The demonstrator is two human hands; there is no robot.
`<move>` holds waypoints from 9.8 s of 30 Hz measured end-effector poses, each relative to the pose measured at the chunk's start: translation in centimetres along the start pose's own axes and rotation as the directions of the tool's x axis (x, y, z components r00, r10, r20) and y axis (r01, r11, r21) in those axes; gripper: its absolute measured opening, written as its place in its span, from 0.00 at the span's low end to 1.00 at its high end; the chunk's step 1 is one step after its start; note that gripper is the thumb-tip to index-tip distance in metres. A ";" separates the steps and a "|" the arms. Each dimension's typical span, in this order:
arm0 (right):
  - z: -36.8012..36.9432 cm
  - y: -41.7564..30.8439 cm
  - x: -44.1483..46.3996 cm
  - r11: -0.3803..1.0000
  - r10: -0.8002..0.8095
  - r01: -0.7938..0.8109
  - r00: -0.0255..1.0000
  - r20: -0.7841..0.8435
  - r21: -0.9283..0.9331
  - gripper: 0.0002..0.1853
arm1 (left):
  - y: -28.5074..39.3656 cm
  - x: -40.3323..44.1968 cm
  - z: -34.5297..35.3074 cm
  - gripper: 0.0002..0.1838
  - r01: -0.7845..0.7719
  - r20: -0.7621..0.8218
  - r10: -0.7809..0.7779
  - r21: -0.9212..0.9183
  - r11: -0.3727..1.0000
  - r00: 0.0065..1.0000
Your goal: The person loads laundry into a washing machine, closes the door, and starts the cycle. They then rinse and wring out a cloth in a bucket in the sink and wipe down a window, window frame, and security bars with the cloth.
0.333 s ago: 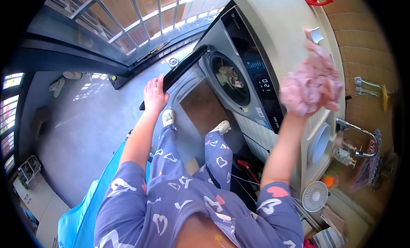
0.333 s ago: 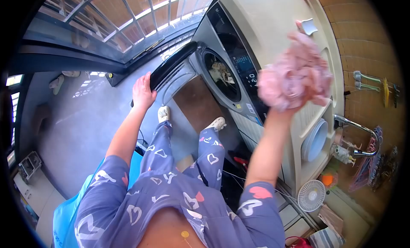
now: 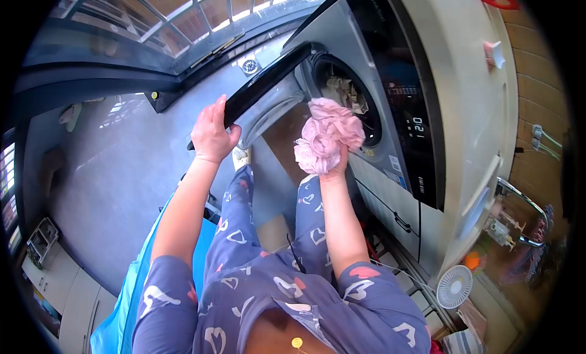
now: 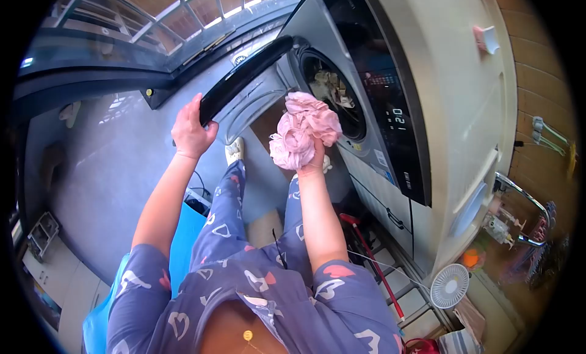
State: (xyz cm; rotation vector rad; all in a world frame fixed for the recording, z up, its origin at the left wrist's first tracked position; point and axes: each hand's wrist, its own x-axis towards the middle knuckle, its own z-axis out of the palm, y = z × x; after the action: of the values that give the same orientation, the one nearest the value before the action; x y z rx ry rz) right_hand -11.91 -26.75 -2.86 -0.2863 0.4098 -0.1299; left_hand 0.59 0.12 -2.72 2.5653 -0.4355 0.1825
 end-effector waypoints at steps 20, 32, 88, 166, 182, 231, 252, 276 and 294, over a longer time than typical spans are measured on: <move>-12.0 -0.2 -7.3 0.347 0.140 -0.702 0.695 -0.706 -0.622 0.25 | 6.3 -5.2 1.0 0.42 0.175 0.088 -0.167 -0.095 0.980 0.982; -7.7 -3.9 -11.0 0.972 -0.235 0.106 0.453 -0.860 -0.210 0.24 | 14.8 -10.4 -3.3 0.38 0.313 0.804 0.283 -0.489 0.814 0.523; 0.4 -18.3 -13.7 0.640 -0.622 -0.147 0.478 -0.620 -0.754 0.29 | -12.0 -18.4 -20.6 0.26 0.702 0.726 -0.461 -0.042 0.711 0.510; -3.0 -8.0 -20.9 -0.068 -0.610 -0.524 0.695 -0.381 -0.849 0.16 | -13.5 -19.8 -14.9 0.27 0.733 0.781 -0.455 -0.007 0.680 0.429; -2.0 -7.7 -20.6 -0.118 -0.606 -0.515 0.715 -0.349 -0.849 0.16 | -12.8 -19.6 -16.1 0.26 0.778 0.776 -0.498 0.017 0.629 0.386; -26.9 -58.7 -39.8 -0.128 -0.520 -0.832 0.519 -0.679 -0.539 0.21 | 52.5 10.9 -0.1 0.29 -0.516 0.209 0.490 0.097 0.851 0.846; -6.6 -64.0 -35.1 -0.179 -0.594 -0.537 0.727 -0.345 -0.824 0.19 | 52.9 11.2 0.0 0.30 -0.456 0.243 0.415 0.150 0.877 0.877; -16.6 -58.5 -25.1 0.358 -0.183 -0.577 0.727 -0.661 -0.734 0.16 | 53.9 10.5 1.2 0.28 -0.522 0.224 0.491 0.108 0.846 0.842; 5.4 -62.4 -38.5 0.560 -0.809 0.552 0.526 -0.263 -0.618 0.22 | 88.4 -2.1 7.1 0.21 -0.117 0.643 0.761 -0.752 0.649 0.086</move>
State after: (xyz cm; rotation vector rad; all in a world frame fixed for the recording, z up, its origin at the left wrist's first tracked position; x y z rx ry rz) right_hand -48.89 -77.79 34.99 -0.9205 0.8698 -0.9708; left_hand -31.24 -74.60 33.09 1.4926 -1.5490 -1.2559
